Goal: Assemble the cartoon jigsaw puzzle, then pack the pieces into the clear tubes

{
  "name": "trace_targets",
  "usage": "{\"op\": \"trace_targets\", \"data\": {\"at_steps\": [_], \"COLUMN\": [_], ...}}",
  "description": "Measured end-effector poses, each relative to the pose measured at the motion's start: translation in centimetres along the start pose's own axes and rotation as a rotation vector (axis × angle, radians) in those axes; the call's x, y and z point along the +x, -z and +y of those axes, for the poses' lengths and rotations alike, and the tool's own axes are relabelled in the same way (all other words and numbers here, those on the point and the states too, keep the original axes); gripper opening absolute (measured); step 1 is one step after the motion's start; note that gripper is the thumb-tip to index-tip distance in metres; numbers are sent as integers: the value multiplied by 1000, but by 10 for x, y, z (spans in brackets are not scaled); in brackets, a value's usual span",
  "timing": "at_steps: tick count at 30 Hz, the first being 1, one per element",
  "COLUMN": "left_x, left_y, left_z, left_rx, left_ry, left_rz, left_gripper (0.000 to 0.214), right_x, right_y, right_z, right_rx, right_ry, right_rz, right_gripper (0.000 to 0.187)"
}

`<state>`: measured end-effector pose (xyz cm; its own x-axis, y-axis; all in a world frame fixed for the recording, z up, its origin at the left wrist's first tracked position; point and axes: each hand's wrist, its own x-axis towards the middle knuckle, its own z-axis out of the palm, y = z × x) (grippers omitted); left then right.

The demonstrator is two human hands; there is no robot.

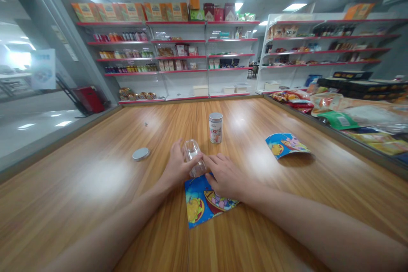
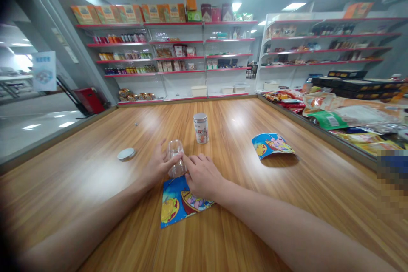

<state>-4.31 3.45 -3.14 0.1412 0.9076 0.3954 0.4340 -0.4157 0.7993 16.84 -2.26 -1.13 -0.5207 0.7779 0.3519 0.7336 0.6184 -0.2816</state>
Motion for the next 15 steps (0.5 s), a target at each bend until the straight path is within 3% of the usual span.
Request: {"op": "trace_targets", "data": {"at_steps": [3, 6, 8, 12, 15], "left_x": [-1, -1, 0, 8, 15], "left_y": [-10, -9, -4, 5, 6], "left_z": [10, 20, 22, 12, -2], "left_rx": [-299, -543, -642, -550, -431], "left_ry": [123, 154, 155, 79, 35], "left_rz": [-70, -209, -214, -15, -20], "left_gripper": [92, 83, 77, 69, 61], "right_x": [1, 3, 3, -1, -6], "right_y": [-2, -6, -5, 11, 25], "right_z": [3, 8, 8, 3, -1], "right_rx": [50, 75, 74, 57, 67], "right_ry": [31, 44, 39, 26, 154], "right_rz": [1, 24, 21, -35, -198], "right_gripper": [53, 69, 71, 52, 75]}}
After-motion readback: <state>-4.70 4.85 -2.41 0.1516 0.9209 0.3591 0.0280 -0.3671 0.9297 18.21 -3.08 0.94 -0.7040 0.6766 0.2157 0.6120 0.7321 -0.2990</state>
